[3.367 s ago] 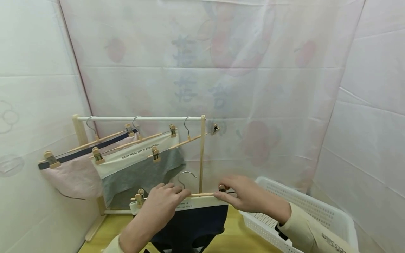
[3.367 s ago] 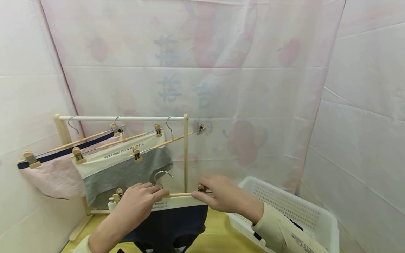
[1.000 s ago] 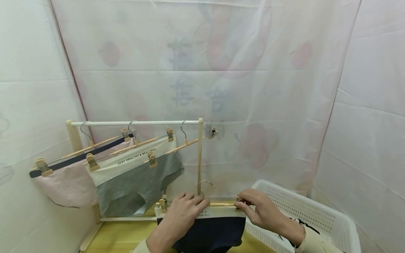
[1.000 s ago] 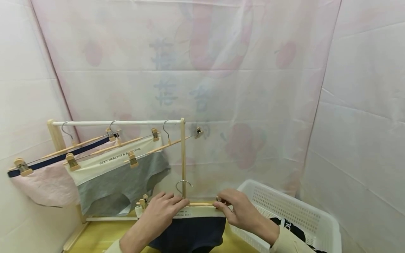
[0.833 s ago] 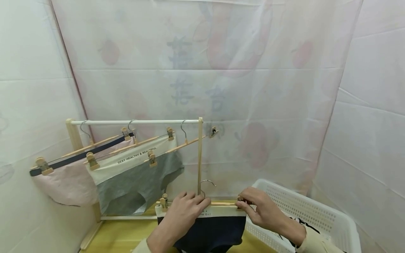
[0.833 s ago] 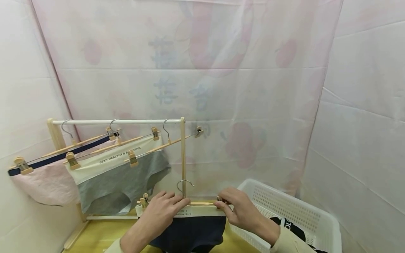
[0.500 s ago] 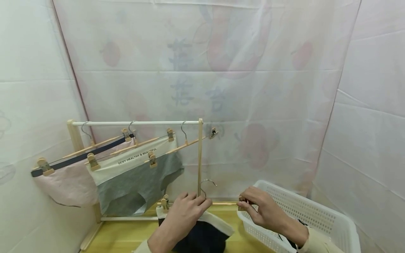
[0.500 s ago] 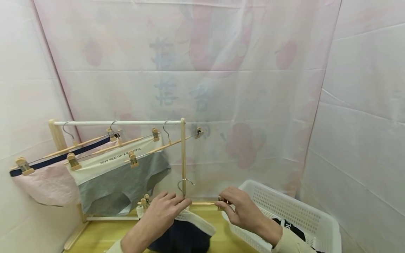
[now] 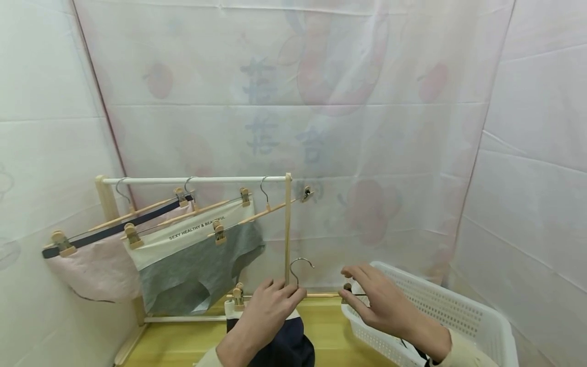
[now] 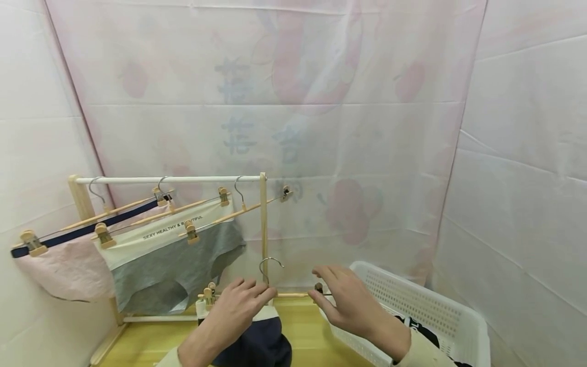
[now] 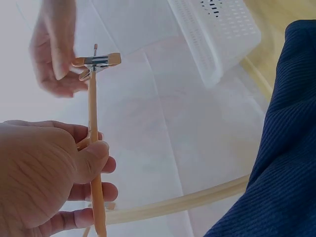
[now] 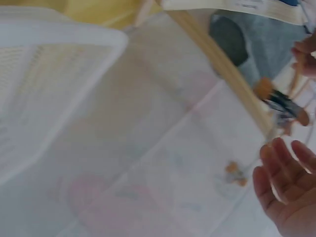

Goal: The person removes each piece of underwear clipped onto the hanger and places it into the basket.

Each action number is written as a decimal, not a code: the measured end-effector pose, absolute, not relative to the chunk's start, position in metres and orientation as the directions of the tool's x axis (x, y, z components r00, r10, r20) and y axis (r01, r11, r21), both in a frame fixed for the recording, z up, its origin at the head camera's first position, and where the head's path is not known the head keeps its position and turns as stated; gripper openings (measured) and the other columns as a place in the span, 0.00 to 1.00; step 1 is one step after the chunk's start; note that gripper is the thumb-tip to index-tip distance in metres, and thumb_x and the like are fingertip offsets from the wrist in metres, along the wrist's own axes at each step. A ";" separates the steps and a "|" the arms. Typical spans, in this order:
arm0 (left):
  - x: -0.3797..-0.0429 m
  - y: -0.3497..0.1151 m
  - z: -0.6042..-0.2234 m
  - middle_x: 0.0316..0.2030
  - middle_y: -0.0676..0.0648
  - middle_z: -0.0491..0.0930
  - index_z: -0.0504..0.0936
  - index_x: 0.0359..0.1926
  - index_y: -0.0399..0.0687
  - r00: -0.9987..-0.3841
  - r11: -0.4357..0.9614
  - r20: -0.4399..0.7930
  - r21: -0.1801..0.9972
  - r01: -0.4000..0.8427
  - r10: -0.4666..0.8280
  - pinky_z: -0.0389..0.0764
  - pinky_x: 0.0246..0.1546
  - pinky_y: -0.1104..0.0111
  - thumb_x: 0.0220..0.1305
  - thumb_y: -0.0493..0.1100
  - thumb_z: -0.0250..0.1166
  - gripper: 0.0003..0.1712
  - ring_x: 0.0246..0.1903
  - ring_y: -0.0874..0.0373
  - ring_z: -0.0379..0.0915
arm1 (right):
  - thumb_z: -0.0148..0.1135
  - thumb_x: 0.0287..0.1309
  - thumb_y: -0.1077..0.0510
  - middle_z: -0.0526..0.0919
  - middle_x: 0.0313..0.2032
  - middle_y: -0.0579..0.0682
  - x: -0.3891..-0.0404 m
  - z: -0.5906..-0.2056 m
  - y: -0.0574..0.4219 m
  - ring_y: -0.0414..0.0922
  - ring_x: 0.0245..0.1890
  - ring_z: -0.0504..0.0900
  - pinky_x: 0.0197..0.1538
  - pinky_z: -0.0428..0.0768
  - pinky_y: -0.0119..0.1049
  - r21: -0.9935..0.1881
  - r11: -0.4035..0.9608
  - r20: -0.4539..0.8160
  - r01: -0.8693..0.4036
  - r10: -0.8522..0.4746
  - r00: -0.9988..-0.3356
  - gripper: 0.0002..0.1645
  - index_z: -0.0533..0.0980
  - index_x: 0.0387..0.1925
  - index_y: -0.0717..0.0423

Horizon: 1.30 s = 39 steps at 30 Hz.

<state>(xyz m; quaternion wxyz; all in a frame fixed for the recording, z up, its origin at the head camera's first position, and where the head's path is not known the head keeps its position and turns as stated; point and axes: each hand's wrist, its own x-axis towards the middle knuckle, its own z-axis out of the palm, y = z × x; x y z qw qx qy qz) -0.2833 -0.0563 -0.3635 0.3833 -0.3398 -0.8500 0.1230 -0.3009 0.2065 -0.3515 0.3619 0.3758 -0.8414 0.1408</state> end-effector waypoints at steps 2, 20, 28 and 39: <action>-0.283 -0.056 -0.364 0.31 0.63 0.76 0.70 0.40 0.62 -0.484 0.741 0.562 -0.473 0.477 0.671 0.62 0.27 0.73 0.55 0.44 0.63 0.13 0.27 0.64 0.68 | 0.61 0.52 0.47 0.75 0.41 0.32 -0.296 -0.344 0.200 0.28 0.38 0.72 0.39 0.74 0.29 0.077 0.703 0.713 -0.707 -0.535 -0.454 0.20 0.70 0.49 0.40; -0.277 -0.048 -0.364 0.26 0.62 0.73 0.66 0.42 0.59 -0.498 0.745 0.554 -0.498 0.444 0.667 0.62 0.27 0.72 0.56 0.47 0.62 0.14 0.24 0.62 0.65 | 0.52 0.61 0.54 0.76 0.34 0.39 -0.284 -0.352 0.144 0.36 0.35 0.73 0.36 0.73 0.28 0.043 0.688 0.534 -0.724 -0.628 -0.566 0.07 0.73 0.41 0.47; -0.274 -0.046 -0.364 0.25 0.60 0.69 0.66 0.38 0.57 -0.488 0.737 0.553 -0.488 0.468 0.676 0.60 0.27 0.73 0.57 0.47 0.60 0.11 0.22 0.63 0.60 | 0.42 0.64 0.45 0.68 0.19 0.33 -0.286 -0.360 0.135 0.27 0.19 0.64 0.25 0.64 0.21 -0.204 0.633 0.491 -0.746 -0.593 -0.638 0.12 0.72 0.32 0.37; -0.272 -0.049 -0.360 0.26 0.60 0.69 0.67 0.39 0.56 -0.470 0.752 0.594 -0.431 0.499 0.653 0.60 0.30 0.73 0.55 0.49 0.63 0.14 0.25 0.62 0.57 | 0.52 0.61 0.53 0.78 0.25 0.33 -0.287 -0.359 0.139 0.24 0.21 0.68 0.25 0.67 0.20 -0.234 0.621 0.545 -0.748 -0.553 -0.630 0.08 0.78 0.35 0.38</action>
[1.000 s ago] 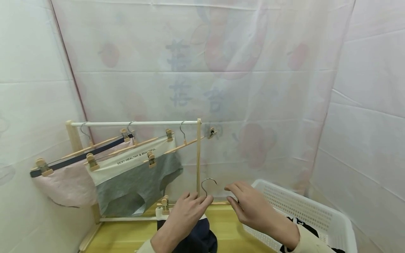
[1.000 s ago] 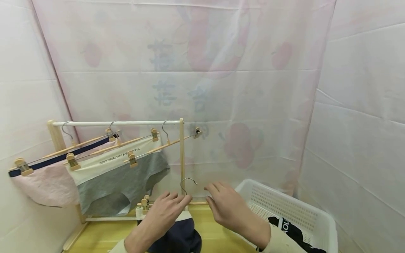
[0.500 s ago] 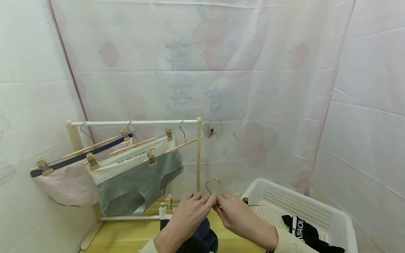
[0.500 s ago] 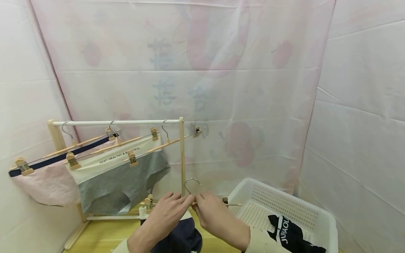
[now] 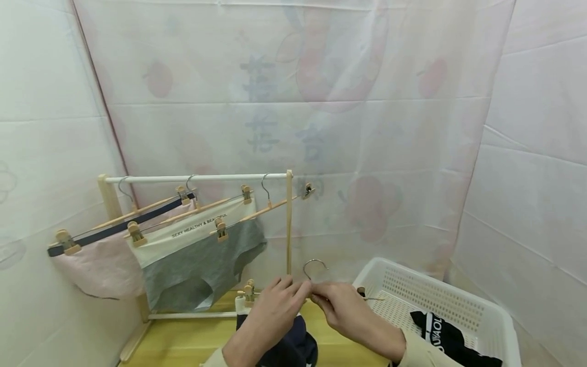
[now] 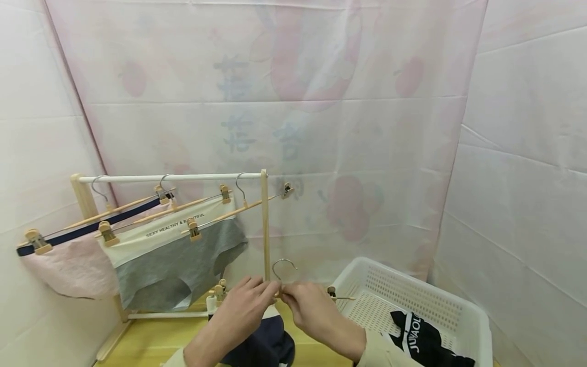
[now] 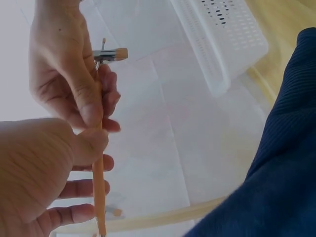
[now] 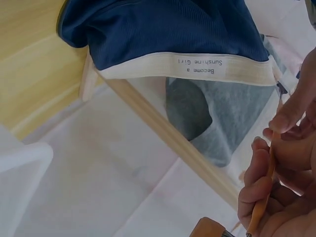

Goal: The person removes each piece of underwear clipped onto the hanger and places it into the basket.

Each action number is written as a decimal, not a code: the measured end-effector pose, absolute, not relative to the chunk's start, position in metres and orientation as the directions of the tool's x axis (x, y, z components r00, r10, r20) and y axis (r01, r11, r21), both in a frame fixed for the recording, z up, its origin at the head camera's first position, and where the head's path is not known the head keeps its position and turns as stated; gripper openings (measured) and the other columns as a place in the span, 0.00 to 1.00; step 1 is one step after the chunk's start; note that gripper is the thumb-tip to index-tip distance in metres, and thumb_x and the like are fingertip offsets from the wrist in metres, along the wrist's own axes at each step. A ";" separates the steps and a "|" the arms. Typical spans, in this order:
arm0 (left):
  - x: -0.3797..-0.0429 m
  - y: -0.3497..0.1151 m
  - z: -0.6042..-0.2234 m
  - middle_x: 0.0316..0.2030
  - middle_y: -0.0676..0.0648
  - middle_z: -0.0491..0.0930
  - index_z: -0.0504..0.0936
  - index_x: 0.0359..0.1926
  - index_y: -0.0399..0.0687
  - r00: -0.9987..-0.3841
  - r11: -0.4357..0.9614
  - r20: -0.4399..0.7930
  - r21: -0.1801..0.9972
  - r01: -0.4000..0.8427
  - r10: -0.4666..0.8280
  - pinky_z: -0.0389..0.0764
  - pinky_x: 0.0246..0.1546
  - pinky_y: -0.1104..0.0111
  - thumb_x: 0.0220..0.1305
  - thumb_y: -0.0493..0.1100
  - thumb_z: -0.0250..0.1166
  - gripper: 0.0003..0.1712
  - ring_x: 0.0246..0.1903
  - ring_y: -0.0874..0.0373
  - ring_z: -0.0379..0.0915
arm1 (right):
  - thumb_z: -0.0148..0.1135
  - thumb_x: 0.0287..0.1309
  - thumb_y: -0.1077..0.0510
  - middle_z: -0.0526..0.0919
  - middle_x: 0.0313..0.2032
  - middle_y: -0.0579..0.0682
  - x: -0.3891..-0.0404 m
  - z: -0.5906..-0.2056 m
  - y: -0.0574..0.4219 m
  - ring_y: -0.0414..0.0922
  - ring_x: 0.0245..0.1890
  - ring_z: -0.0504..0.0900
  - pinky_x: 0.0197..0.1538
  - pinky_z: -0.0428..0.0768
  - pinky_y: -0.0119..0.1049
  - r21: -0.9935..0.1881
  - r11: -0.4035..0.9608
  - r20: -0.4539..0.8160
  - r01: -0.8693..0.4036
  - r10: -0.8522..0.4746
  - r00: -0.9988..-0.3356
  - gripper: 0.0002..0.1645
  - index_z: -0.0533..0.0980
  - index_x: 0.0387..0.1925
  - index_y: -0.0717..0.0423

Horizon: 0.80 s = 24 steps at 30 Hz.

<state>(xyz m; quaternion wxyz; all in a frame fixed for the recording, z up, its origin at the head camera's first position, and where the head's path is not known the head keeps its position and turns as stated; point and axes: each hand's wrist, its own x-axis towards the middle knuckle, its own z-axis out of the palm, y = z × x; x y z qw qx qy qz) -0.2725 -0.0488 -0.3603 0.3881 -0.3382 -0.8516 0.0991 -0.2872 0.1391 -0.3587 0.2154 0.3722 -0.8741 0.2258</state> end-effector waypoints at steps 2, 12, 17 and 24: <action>-0.274 -0.051 -0.357 0.28 0.59 0.71 0.68 0.40 0.56 -0.469 0.762 0.612 -0.404 0.506 0.636 0.62 0.31 0.73 0.54 0.51 0.63 0.16 0.28 0.62 0.60 | 0.54 0.59 0.56 0.78 0.24 0.35 -0.288 -0.358 0.141 0.25 0.19 0.67 0.23 0.67 0.20 -0.247 0.622 0.550 -0.743 -0.541 -0.636 0.08 0.79 0.34 0.41; -0.286 -0.088 -0.340 0.41 0.56 0.75 0.72 0.47 0.56 -0.607 0.872 0.662 -0.152 0.466 0.439 0.65 0.38 0.65 0.57 0.54 0.60 0.18 0.40 0.58 0.67 | 0.56 0.58 0.58 0.80 0.28 0.36 -0.292 -0.358 0.151 0.28 0.23 0.70 0.26 0.68 0.22 -0.252 0.657 0.567 -0.710 -0.495 -0.659 0.07 0.78 0.31 0.41; -0.289 -0.107 -0.339 0.35 0.59 0.76 0.74 0.45 0.57 -0.738 0.880 0.577 0.067 0.470 0.350 0.61 0.35 0.67 0.63 0.54 0.53 0.13 0.34 0.63 0.66 | 0.56 0.57 0.58 0.79 0.27 0.35 -0.292 -0.358 0.154 0.26 0.21 0.67 0.25 0.67 0.22 -0.262 0.669 0.578 -0.696 -0.468 -0.668 0.07 0.78 0.31 0.41; -0.295 -0.120 -0.351 0.25 0.60 0.74 0.76 0.36 0.59 -0.839 0.673 0.466 0.529 0.518 0.280 0.70 0.27 0.75 0.65 0.53 0.51 0.09 0.22 0.69 0.67 | 0.56 0.57 0.58 0.80 0.28 0.37 -0.292 -0.359 0.155 0.26 0.21 0.68 0.23 0.68 0.21 -0.291 0.648 0.572 -0.703 -0.472 -0.671 0.07 0.80 0.34 0.44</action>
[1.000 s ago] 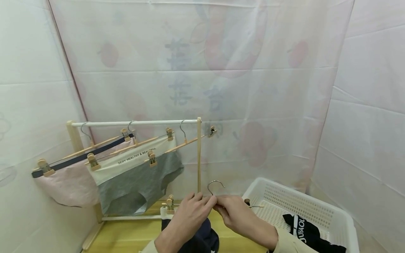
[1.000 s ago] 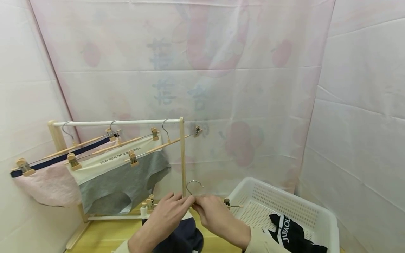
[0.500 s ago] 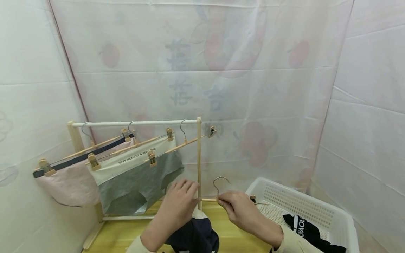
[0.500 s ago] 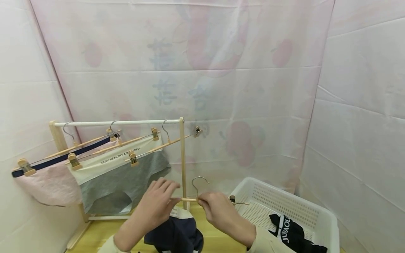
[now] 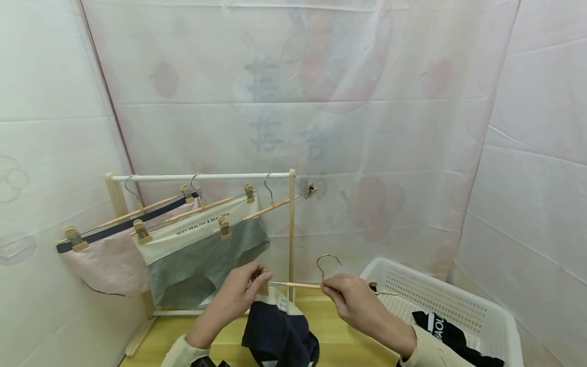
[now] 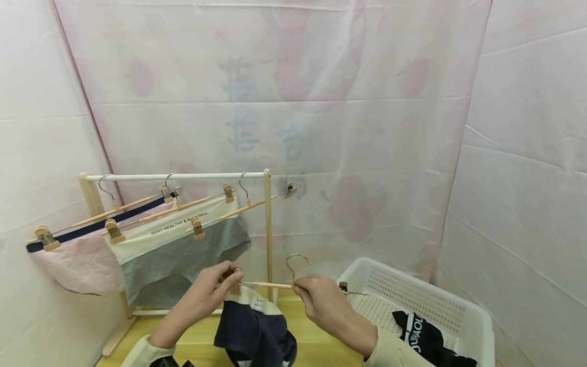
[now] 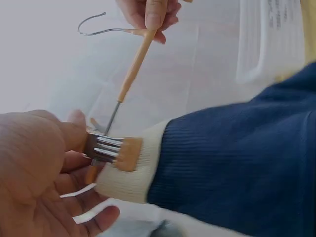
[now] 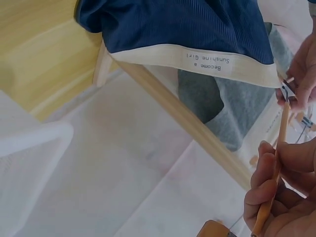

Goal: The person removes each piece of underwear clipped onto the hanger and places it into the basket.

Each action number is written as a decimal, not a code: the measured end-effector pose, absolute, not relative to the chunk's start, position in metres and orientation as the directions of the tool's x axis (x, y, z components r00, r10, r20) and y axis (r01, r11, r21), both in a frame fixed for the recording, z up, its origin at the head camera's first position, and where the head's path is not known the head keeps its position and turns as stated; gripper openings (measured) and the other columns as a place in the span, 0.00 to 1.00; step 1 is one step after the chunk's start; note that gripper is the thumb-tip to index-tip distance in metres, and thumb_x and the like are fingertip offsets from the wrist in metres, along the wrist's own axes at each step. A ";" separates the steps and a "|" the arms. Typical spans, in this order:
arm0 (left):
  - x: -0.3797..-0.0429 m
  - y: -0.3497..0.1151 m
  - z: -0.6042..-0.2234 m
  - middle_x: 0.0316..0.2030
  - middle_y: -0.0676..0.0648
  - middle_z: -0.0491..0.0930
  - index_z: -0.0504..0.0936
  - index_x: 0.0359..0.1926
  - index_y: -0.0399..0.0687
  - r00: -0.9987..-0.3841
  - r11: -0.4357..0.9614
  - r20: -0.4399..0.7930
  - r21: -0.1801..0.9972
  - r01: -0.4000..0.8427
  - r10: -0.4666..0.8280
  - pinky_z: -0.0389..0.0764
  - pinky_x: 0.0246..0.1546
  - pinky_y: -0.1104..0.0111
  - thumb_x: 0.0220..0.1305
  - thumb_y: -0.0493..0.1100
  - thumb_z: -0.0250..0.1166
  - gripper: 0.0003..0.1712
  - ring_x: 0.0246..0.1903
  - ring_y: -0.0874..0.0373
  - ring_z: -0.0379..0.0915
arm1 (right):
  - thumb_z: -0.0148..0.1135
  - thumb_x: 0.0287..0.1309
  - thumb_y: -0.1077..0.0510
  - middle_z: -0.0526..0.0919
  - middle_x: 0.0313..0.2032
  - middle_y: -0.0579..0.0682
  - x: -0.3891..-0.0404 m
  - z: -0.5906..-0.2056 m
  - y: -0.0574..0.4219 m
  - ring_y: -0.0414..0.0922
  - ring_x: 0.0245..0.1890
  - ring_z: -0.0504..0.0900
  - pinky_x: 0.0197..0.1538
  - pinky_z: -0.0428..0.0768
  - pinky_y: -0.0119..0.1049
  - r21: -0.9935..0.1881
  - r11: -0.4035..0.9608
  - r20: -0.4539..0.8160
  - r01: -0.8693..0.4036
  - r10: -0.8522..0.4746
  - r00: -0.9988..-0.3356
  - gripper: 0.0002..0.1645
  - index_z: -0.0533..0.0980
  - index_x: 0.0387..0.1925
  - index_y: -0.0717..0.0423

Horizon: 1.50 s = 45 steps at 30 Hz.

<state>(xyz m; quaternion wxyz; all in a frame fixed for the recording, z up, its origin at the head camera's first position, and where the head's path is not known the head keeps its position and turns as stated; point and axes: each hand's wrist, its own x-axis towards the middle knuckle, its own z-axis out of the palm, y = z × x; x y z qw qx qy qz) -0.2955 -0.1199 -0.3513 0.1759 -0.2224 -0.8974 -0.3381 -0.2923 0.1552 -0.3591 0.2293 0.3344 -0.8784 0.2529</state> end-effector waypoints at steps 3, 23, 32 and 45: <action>-0.298 -0.121 -0.358 0.25 0.58 0.75 0.75 0.35 0.61 -0.854 0.605 0.455 0.615 0.506 0.252 0.72 0.28 0.75 0.64 0.55 0.51 0.09 0.23 0.68 0.68 | 0.56 0.58 0.58 0.79 0.27 0.36 -0.293 -0.359 0.156 0.25 0.20 0.68 0.22 0.68 0.21 -0.292 0.641 0.570 -0.710 -0.479 -0.667 0.08 0.80 0.34 0.44; -0.299 -0.120 -0.367 0.23 0.55 0.75 0.74 0.28 0.59 -0.828 0.463 0.540 0.700 0.543 0.154 0.72 0.24 0.72 0.59 0.57 0.55 0.10 0.20 0.63 0.68 | 0.56 0.58 0.56 0.72 0.19 0.34 -0.294 -0.357 0.160 0.25 0.14 0.59 0.17 0.62 0.20 -0.233 0.630 0.592 -0.741 -0.512 -0.622 0.09 0.81 0.36 0.45; -0.298 -0.117 -0.366 0.27 0.61 0.76 0.76 0.35 0.64 -0.774 0.527 0.626 0.627 0.574 0.097 0.73 0.29 0.74 0.60 0.53 0.56 0.05 0.26 0.69 0.70 | 0.57 0.57 0.56 0.70 0.18 0.33 -0.295 -0.349 0.160 0.27 0.13 0.56 0.16 0.58 0.20 -0.223 0.628 0.606 -0.745 -0.509 -0.611 0.10 0.82 0.38 0.48; -0.289 -0.104 -0.360 0.37 0.58 0.75 0.74 0.49 0.57 -0.509 0.775 0.826 0.150 0.614 0.243 0.67 0.41 0.64 0.59 0.45 0.60 0.15 0.39 0.63 0.67 | 0.55 0.58 0.58 0.77 0.22 0.37 -0.293 -0.343 0.155 0.27 0.15 0.62 0.17 0.64 0.22 -0.278 0.611 0.566 -0.741 -0.519 -0.641 0.09 0.81 0.37 0.50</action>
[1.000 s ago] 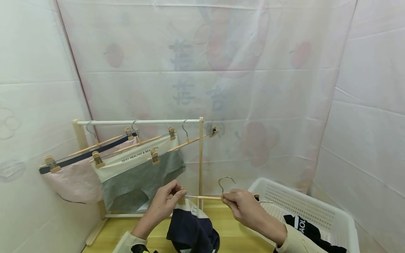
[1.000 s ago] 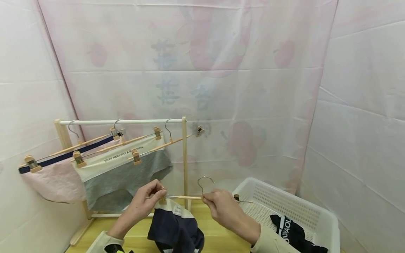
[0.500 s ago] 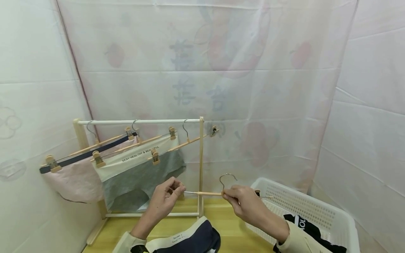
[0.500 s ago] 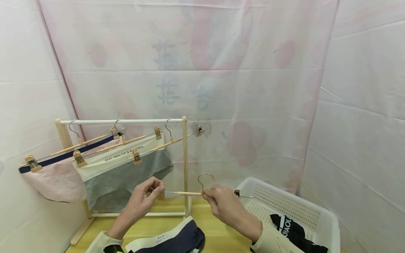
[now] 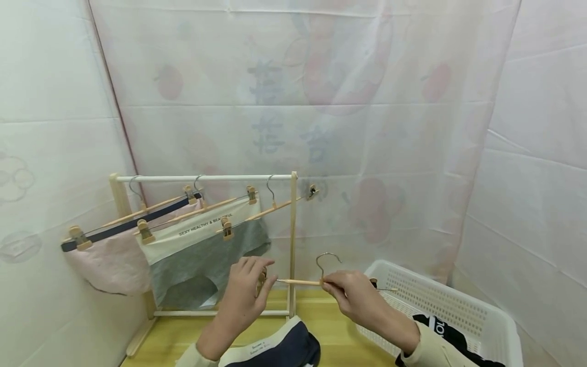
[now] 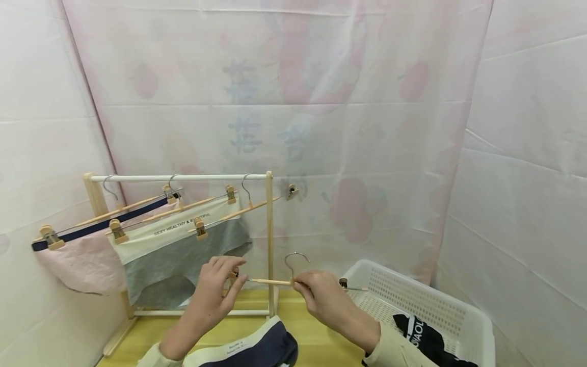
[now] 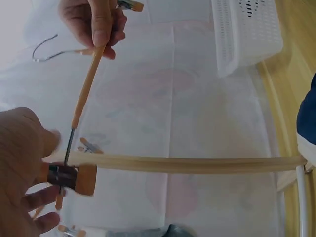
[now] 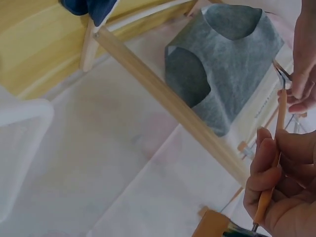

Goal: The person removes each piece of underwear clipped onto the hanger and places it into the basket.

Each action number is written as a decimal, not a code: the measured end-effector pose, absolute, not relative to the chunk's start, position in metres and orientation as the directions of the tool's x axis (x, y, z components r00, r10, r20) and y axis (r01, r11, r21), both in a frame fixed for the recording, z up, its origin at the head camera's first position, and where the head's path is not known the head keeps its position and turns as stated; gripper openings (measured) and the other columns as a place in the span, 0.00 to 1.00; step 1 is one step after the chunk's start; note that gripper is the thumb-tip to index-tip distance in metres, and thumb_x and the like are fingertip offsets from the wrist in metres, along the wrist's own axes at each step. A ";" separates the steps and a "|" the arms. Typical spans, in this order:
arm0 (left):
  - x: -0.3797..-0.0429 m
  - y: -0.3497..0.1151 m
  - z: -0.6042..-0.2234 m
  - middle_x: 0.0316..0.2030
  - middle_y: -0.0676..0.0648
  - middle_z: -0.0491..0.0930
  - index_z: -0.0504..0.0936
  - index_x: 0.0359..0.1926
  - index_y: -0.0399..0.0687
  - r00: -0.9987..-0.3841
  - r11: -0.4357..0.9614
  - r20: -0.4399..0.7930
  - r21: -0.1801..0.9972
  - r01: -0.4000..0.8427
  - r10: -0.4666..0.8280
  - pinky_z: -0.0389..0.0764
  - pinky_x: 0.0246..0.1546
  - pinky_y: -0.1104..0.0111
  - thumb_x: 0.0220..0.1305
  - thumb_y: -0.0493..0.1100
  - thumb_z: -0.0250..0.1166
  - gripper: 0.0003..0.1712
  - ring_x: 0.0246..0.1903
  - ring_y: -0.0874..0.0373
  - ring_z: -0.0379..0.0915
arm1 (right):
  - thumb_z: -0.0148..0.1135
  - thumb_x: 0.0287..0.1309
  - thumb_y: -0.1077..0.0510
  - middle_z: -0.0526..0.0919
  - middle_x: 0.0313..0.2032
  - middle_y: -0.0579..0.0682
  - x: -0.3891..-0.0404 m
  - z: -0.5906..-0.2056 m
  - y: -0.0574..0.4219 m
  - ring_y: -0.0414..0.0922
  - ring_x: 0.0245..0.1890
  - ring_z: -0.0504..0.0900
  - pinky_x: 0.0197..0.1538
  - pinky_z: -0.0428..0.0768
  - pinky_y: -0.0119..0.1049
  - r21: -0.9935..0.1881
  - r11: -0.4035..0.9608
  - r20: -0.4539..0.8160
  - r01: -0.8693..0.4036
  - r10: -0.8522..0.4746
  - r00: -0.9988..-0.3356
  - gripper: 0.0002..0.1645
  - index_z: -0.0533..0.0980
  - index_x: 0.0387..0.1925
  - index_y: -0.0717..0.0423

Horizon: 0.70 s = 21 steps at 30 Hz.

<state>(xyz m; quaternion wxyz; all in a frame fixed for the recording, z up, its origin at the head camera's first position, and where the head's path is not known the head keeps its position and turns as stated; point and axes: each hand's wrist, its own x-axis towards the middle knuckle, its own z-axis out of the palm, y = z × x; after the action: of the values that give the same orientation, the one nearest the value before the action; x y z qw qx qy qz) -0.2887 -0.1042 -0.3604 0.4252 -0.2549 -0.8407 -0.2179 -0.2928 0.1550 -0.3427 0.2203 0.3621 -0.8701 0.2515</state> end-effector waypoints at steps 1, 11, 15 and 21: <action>-0.288 -0.103 -0.360 0.38 0.57 0.75 0.73 0.49 0.57 -0.504 0.774 0.822 0.131 0.620 0.265 0.68 0.41 0.65 0.59 0.44 0.60 0.16 0.40 0.62 0.67 | 0.55 0.58 0.58 0.78 0.23 0.37 -0.292 -0.342 0.155 0.26 0.15 0.62 0.17 0.64 0.21 -0.277 0.610 0.565 -0.742 -0.521 -0.640 0.09 0.81 0.38 0.50; -0.287 -0.104 -0.362 0.38 0.56 0.73 0.75 0.46 0.56 -0.488 0.732 0.817 0.125 0.670 0.307 0.72 0.32 0.75 0.51 0.36 0.65 0.21 0.35 0.65 0.64 | 0.55 0.58 0.57 0.75 0.18 0.35 -0.291 -0.342 0.156 0.26 0.12 0.60 0.15 0.61 0.20 -0.275 0.609 0.534 -0.744 -0.548 -0.645 0.09 0.81 0.35 0.47; -0.289 -0.104 -0.360 0.42 0.54 0.74 0.74 0.49 0.55 -0.448 0.750 0.828 0.050 0.659 0.338 0.74 0.39 0.70 0.50 0.37 0.67 0.23 0.42 0.61 0.68 | 0.54 0.59 0.57 0.73 0.18 0.32 -0.293 -0.341 0.156 0.27 0.12 0.59 0.16 0.61 0.21 -0.271 0.620 0.527 -0.736 -0.544 -0.652 0.09 0.81 0.36 0.47; -0.284 -0.089 -0.362 0.45 0.48 0.76 0.77 0.46 0.51 -0.262 0.791 0.860 -0.231 0.567 0.438 0.70 0.47 0.60 0.57 0.38 0.58 0.14 0.46 0.52 0.70 | 0.53 0.60 0.58 0.74 0.19 0.34 -0.293 -0.340 0.156 0.26 0.12 0.62 0.16 0.64 0.21 -0.316 0.604 0.493 -0.732 -0.554 -0.670 0.10 0.79 0.40 0.50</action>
<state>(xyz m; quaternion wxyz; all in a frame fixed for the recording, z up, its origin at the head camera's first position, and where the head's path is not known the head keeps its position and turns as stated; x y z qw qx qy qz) -0.2845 -0.0892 -0.3616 0.5180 -0.3173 -0.7919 -0.0620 -0.2934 0.1558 -0.3404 0.1754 0.3661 -0.8782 0.2530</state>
